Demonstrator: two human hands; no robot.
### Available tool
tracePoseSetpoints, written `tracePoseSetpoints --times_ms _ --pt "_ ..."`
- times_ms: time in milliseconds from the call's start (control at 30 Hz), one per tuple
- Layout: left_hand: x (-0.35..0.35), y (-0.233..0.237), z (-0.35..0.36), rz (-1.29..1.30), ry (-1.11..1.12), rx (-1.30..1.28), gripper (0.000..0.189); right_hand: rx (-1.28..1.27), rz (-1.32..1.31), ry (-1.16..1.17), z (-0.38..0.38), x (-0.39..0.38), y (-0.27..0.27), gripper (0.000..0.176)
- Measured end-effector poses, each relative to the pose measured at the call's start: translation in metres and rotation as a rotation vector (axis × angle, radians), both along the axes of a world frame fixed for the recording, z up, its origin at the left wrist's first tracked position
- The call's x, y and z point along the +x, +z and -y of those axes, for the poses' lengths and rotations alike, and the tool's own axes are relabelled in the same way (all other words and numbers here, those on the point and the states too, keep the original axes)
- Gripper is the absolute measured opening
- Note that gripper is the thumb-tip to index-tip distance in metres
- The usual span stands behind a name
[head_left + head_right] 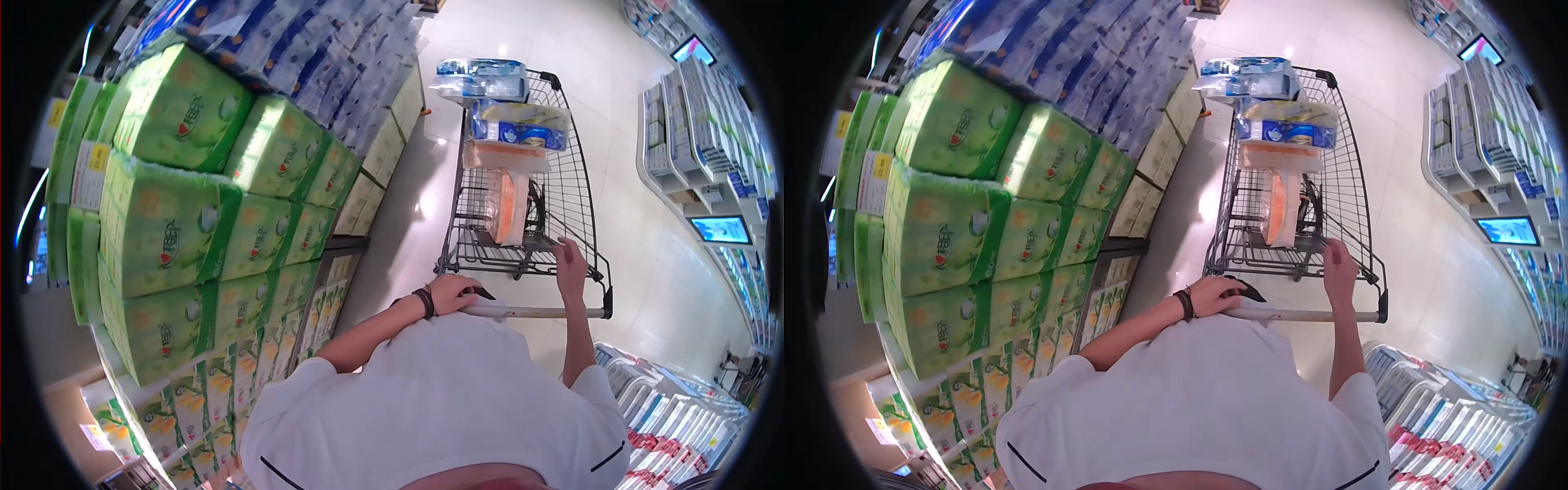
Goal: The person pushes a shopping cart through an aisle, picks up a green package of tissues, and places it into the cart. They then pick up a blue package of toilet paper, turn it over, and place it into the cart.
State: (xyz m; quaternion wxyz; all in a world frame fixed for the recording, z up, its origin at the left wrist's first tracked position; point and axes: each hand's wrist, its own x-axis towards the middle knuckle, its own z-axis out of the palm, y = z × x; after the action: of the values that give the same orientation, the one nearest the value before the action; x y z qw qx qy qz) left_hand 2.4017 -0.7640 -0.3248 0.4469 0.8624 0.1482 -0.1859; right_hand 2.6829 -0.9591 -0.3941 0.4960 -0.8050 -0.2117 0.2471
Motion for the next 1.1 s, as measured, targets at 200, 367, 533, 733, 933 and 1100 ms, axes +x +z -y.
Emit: tracePoseSetpoints --times_ms 200,367,533,733,933,1100 --pt "0.035 -0.004 -0.017 -0.164 -0.106 0.267 0.042 -0.307 0.378 0.029 0.073 -0.024 -0.010 0.014" --pt "0.062 -0.012 -0.051 -0.138 -0.031 0.436 0.045 -0.376 0.376 -0.192 0.013 -0.015 -0.011 0.023" --pt "0.085 -0.010 -0.087 -0.015 0.085 0.567 0.046 -0.386 0.378 -0.155 -0.035 0.007 -0.013 0.026" --pt "0.118 0.000 -0.128 0.009 0.106 0.657 0.042 -0.284 0.271 -0.061 -0.087 0.042 -0.001 0.029" --pt "0.153 -0.007 -0.181 0.128 0.053 0.814 0.041 0.001 0.317 -0.077 -0.118 0.090 0.005 0.020" --pt "0.195 -0.010 -0.223 0.088 0.147 0.839 0.047 -0.081 0.473 -0.201 -0.130 0.134 -0.014 0.022"
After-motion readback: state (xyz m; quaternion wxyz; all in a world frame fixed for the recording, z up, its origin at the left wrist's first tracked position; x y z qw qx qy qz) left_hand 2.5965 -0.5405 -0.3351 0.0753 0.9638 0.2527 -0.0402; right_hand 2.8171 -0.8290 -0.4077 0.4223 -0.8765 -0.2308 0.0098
